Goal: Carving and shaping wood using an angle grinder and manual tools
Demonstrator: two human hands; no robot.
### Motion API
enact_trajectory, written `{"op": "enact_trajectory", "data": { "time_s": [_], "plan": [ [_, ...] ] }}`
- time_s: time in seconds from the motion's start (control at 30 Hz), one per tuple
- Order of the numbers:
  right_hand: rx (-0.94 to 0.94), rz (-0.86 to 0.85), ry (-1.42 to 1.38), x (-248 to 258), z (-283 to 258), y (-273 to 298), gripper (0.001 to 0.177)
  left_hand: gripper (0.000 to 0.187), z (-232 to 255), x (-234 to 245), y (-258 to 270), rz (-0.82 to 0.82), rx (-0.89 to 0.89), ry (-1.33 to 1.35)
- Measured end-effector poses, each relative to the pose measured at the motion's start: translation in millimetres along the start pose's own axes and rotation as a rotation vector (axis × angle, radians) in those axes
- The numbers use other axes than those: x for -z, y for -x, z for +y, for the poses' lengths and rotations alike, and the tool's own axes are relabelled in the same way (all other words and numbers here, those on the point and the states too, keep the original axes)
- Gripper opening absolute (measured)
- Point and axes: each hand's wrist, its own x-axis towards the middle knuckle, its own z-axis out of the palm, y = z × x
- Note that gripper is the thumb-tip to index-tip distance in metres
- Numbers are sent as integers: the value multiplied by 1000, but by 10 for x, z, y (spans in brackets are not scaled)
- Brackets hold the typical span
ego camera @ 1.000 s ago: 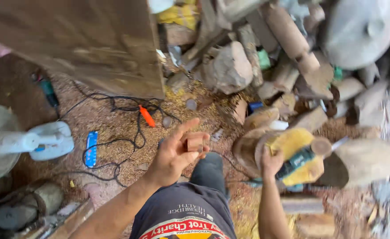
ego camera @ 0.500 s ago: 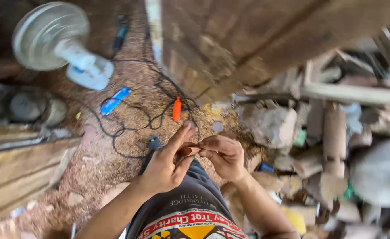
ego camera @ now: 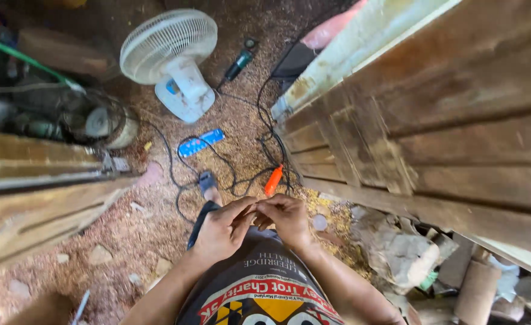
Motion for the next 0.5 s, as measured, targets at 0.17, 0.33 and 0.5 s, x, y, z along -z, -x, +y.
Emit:
{"op": "enact_trajectory", "data": {
  "time_s": [0.17, 0.33, 0.5],
  "plan": [
    [48, 15, 115, -219, -77, -925, 11, 18, -420, 522, -973, -200, 151, 1],
    [16, -60, -174, -182, -491, -1617, 10, 13, -599, 797, -1913, -333, 48, 133],
    [-137, 62, -264, 416, -319, -2595, 29, 24, -952, 789, -2839, -283, 352, 577]
  ]
}}
